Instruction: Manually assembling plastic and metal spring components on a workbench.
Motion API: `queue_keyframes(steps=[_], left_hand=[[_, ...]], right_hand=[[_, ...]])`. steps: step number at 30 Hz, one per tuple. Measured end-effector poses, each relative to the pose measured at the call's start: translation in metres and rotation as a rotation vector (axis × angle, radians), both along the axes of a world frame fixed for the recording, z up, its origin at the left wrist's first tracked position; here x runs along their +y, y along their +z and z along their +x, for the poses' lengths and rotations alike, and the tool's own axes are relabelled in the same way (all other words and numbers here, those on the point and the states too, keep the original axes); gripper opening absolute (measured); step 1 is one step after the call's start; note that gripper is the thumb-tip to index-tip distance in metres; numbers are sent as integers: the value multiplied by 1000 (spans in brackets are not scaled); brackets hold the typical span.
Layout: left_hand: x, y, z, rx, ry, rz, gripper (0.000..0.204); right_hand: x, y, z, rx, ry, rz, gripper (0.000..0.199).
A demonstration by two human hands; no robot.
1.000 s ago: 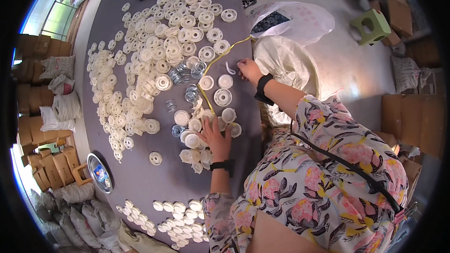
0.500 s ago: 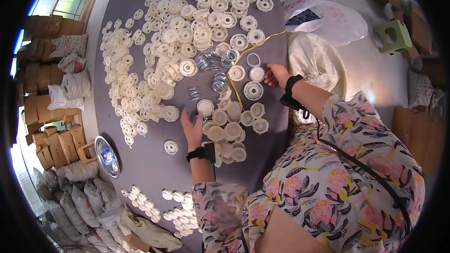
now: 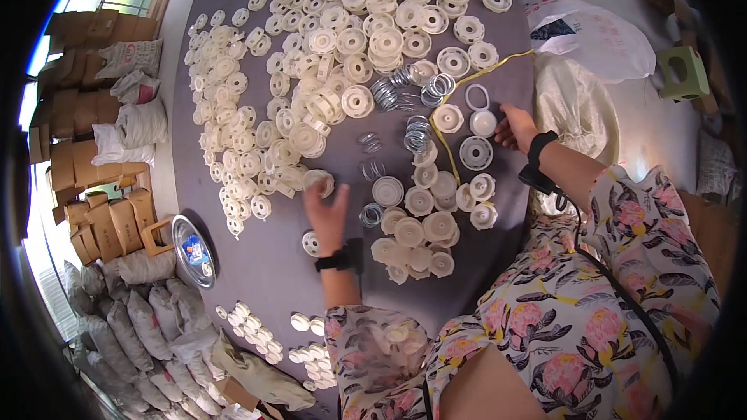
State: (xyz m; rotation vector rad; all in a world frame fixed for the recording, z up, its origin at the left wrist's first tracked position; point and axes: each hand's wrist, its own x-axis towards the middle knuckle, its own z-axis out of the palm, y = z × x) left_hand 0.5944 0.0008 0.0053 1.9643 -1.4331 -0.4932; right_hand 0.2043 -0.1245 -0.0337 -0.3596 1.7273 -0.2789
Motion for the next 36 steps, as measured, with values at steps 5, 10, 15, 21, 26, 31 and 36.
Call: queue_keyframes(steps=[5, 10, 15, 21, 26, 31, 36], left_hand=[[-62, -9, 80, -346, 180, -72, 71], [-61, -13, 115, -221, 27, 157, 78], [-14, -32, 78, -243, 2, 227, 75], [62, -7, 36, -256, -48, 228, 69], [128, -8, 11, -219, 239, 62, 61], [168, -13, -18, -333, 153, 232, 37], [194, -8, -12, -49, 145, 227, 12]], right_hand=[[-1, 0, 2, 49, 15, 3, 48], [-2, -1, 16, 47, 39, 14, 48], [-2, -3, 4, 84, 11, 27, 47], [-4, -5, 8, 53, 28, 9, 44], [-4, -14, 5, 33, 8, -18, 44], [-5, -14, 5, 41, 28, -20, 44], [-4, -13, 5, 46, 19, -29, 44]])
